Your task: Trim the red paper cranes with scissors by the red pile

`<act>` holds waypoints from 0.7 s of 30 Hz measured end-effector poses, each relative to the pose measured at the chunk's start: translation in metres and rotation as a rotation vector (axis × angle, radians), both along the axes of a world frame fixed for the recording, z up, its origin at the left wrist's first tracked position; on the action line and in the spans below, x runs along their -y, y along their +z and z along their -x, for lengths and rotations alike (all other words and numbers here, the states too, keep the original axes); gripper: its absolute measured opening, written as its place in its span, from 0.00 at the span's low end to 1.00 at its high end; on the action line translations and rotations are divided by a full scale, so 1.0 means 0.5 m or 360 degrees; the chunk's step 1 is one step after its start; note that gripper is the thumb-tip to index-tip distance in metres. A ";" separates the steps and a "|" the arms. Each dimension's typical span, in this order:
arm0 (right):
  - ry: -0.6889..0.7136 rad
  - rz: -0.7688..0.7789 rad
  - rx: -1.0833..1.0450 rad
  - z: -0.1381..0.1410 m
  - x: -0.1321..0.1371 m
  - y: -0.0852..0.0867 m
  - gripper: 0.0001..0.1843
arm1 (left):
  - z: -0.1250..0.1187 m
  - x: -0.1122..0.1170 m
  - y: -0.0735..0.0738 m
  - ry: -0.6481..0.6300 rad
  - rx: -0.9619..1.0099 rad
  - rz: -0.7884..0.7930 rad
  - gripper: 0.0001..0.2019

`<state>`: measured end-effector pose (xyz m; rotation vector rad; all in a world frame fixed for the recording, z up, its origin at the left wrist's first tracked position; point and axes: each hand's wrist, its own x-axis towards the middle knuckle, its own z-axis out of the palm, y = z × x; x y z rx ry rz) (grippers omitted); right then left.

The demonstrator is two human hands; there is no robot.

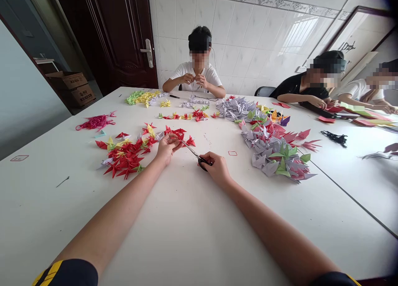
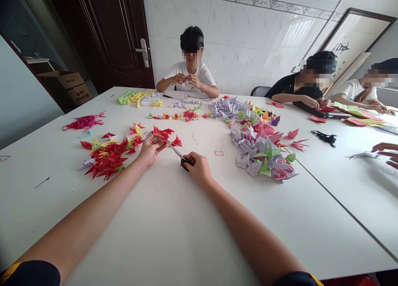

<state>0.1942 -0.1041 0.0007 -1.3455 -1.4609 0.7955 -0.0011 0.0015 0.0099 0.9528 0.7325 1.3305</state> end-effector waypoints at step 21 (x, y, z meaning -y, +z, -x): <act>0.0052 0.0066 -0.0102 0.001 -0.001 0.003 0.10 | -0.001 -0.004 -0.006 0.0018 0.0018 -0.0007 0.14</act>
